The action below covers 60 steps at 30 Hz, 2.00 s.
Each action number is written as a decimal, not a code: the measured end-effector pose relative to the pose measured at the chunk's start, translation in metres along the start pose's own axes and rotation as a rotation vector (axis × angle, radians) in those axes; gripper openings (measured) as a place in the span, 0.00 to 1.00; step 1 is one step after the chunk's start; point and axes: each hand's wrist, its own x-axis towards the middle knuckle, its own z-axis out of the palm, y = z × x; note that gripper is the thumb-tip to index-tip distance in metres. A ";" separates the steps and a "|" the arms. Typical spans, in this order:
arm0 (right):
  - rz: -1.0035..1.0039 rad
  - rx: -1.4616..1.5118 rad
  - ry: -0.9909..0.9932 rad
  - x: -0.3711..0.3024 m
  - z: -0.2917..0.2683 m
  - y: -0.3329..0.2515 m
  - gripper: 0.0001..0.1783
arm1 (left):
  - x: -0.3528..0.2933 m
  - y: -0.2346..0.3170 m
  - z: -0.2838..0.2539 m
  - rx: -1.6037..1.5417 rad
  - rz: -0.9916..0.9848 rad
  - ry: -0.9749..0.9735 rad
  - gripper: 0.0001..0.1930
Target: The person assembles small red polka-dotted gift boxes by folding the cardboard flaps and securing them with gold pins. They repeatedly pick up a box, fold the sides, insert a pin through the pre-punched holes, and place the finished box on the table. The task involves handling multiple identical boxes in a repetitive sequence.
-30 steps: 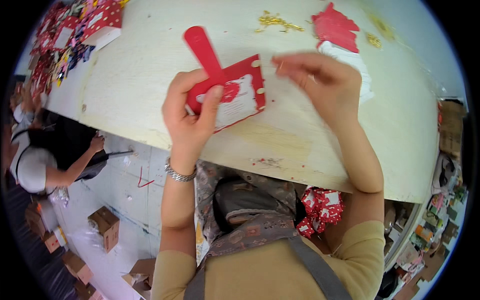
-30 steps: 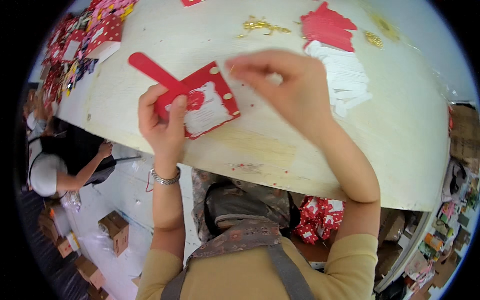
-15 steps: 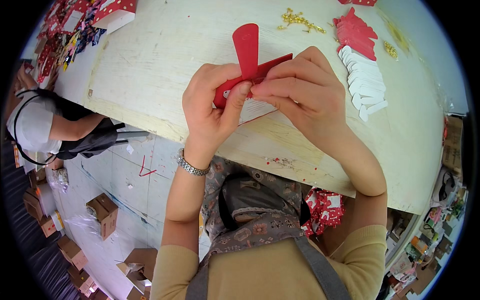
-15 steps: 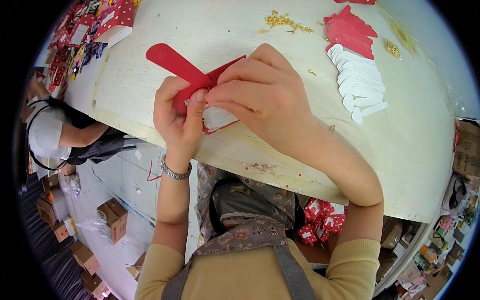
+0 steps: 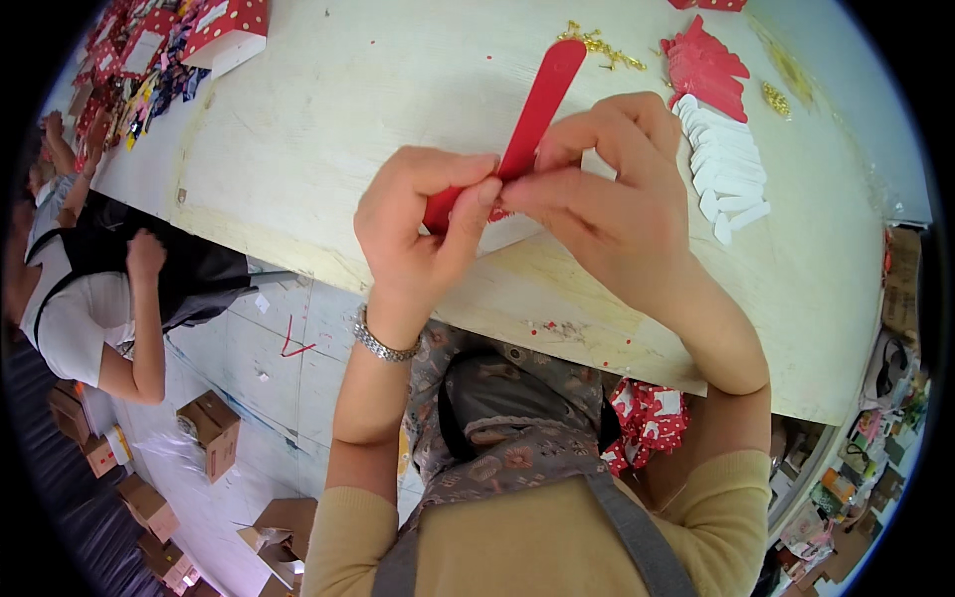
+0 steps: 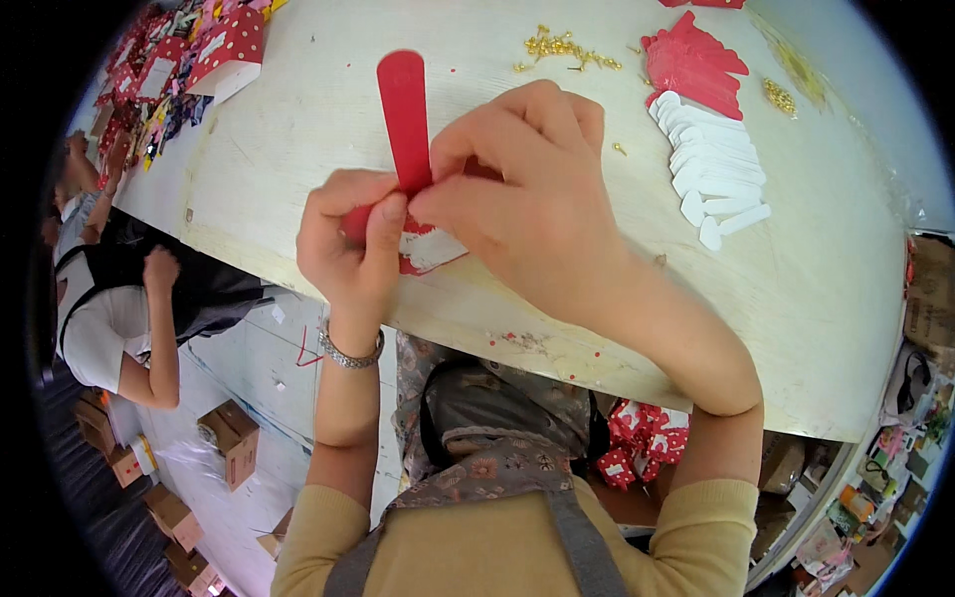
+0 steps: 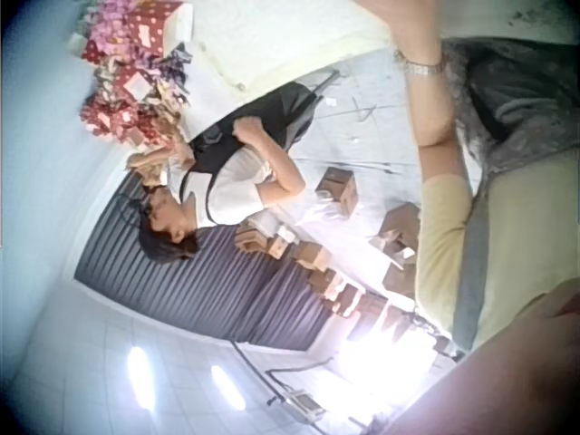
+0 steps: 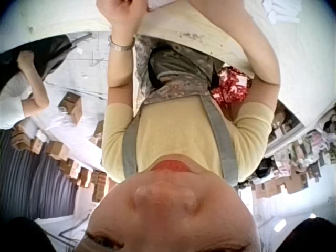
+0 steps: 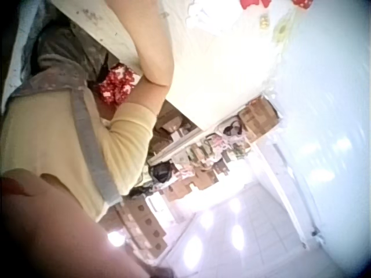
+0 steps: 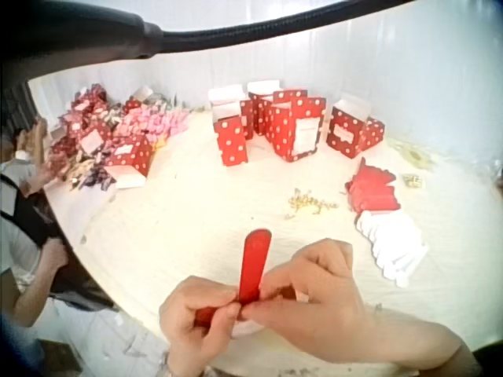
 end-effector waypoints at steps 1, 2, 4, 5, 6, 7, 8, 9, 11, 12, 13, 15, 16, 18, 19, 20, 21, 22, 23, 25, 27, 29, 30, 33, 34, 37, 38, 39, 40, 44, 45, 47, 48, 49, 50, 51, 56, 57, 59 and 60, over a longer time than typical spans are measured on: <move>0.002 -0.003 -0.040 0.001 -0.002 0.000 0.09 | -0.002 -0.001 0.000 -0.015 0.015 0.005 0.09; 0.004 -0.005 -0.081 0.003 -0.006 -0.001 0.09 | -0.005 -0.003 0.000 -0.031 0.030 0.010 0.09; 0.012 0.007 -0.094 0.003 -0.006 0.000 0.09 | -0.008 -0.005 0.001 -0.032 0.069 0.033 0.10; 0.018 0.022 -0.067 0.003 -0.003 0.003 0.09 | -0.009 -0.006 0.003 -0.019 0.088 0.036 0.10; 0.024 0.038 -0.040 0.001 0.000 0.005 0.09 | -0.009 -0.007 0.004 -0.005 0.107 0.040 0.10; 0.050 0.034 -0.037 0.000 0.000 0.003 0.09 | -0.009 -0.008 0.005 0.007 0.128 0.051 0.10; 0.076 0.031 -0.035 -0.003 0.000 -0.002 0.09 | -0.009 -0.008 0.005 0.014 0.145 0.047 0.10; 0.101 0.028 -0.032 -0.005 0.001 -0.004 0.09 | -0.010 -0.009 0.004 0.022 0.163 0.044 0.10; 0.120 0.038 -0.015 -0.007 0.004 -0.004 0.10 | -0.007 -0.007 0.002 0.032 0.178 0.019 0.10; 0.129 0.044 -0.006 -0.006 0.004 -0.005 0.11 | -0.004 -0.005 0.000 0.040 0.177 -0.002 0.10; 0.211 0.099 0.051 -0.003 0.006 -0.006 0.11 | -0.002 -0.004 -0.001 0.048 0.177 -0.023 0.11; 0.381 0.254 0.069 0.005 0.008 -0.007 0.11 | -0.001 -0.003 -0.002 0.045 0.158 -0.014 0.10; 0.476 0.346 0.040 0.007 0.008 -0.006 0.11 | 0.000 -0.002 -0.001 0.041 0.151 -0.014 0.10; 0.676 0.616 -0.217 0.005 0.002 0.001 0.12 | 0.002 0.005 -0.004 0.125 0.117 -0.046 0.09; 0.702 0.647 -0.251 0.005 0.003 0.004 0.12 | 0.006 0.011 -0.006 0.168 0.104 -0.069 0.09; 0.732 0.681 -0.284 0.004 0.004 0.008 0.12 | 0.012 0.019 -0.011 0.319 0.219 -0.071 0.09; 0.762 0.715 -0.317 0.002 0.005 0.012 0.13 | 0.021 0.029 -0.020 0.469 0.335 -0.071 0.10; 0.717 0.714 -0.313 0.001 0.007 0.015 0.12 | 0.028 0.035 -0.029 0.624 0.455 -0.073 0.11; 0.676 0.712 -0.305 -0.001 0.010 0.017 0.11 | 0.034 0.037 -0.036 0.649 0.604 -0.096 0.12; 0.621 0.709 -0.281 -0.003 0.012 0.020 0.10 | 0.053 0.041 -0.033 0.728 0.890 -0.243 0.12; 0.579 0.717 -0.265 -0.002 0.010 0.018 0.10 | 0.070 0.039 -0.030 0.801 1.107 -0.342 0.13; 0.608 0.733 -0.264 0.001 0.006 0.013 0.09 | 0.084 0.039 -0.029 0.843 1.194 -0.384 0.13; 0.623 0.741 -0.262 0.002 0.003 0.011 0.09 | 0.089 0.040 -0.028 0.849 1.182 -0.382 0.13; 0.420 0.589 -0.250 0.000 0.004 0.014 0.10 | 0.083 0.044 -0.031 0.856 0.796 -0.515 0.12; 0.399 0.611 -0.253 -0.001 0.008 0.014 0.10 | 0.075 0.045 -0.033 0.749 0.574 -0.506 0.13; 0.233 0.659 -0.142 -0.009 0.019 0.014 0.09 | 0.059 0.049 -0.034 0.513 0.077 -0.467 0.12; 0.248 0.696 -0.163 -0.011 0.016 0.012 0.08 | 0.054 0.051 -0.033 0.467 -0.002 -0.440 0.10; 0.222 0.679 -0.124 -0.013 0.017 0.011 0.08 | 0.050 0.052 -0.035 0.440 -0.069 -0.428 0.09; 0.202 0.650 -0.099 -0.016 0.017 0.011 0.08 | 0.045 0.052 -0.036 0.399 -0.144 -0.411 0.09; 0.179 0.565 -0.070 -0.017 0.020 0.009 0.08 | 0.036 0.056 -0.029 0.258 -0.294 -0.358 0.07; 0.188 0.550 -0.072 -0.019 0.021 0.009 0.08 | 0.034 0.054 -0.028 0.244 -0.264 -0.345 0.07; 0.174 0.526 -0.079 -0.018 0.019 0.008 0.08 | 0.024 0.054 -0.027 0.188 -0.180 -0.302 0.07; 0.171 0.533 -0.081 -0.017 0.017 0.006 0.08 | 0.020 0.054 -0.027 0.160 -0.139 -0.280 0.07; 0.174 0.531 -0.085 -0.017 0.014 0.003 0.07 | 0.018 0.052 -0.025 0.125 -0.139 -0.252 0.06; 0.177 0.529 -0.091 -0.016 0.013 0.001 0.07 | 0.016 0.051 -0.024 0.092 -0.139 -0.224 0.05; 0.186 0.526 -0.082 -0.016 0.013 0.000 0.07 | 0.015 0.050 -0.024 0.059 -0.139 -0.195 0.06; 0.188 0.499 -0.060 -0.017 0.017 -0.001 0.07 | 0.011 0.048 -0.025 -0.019 -0.233 -0.161 0.07; 0.190 0.502 -0.050 -0.017 0.017 -0.001 0.07 | 0.011 0.048 -0.027 0.004 -0.247 -0.157 0.08; 0.196 0.503 -0.030 -0.016 0.018 -0.001 0.07 | 0.011 0.047 -0.029 0.018 -0.283 -0.185 0.08; 0.198 0.500 -0.027 -0.017 0.018 -0.002 0.07 | 0.013 0.048 -0.033 0.011 -0.304 -0.217 0.08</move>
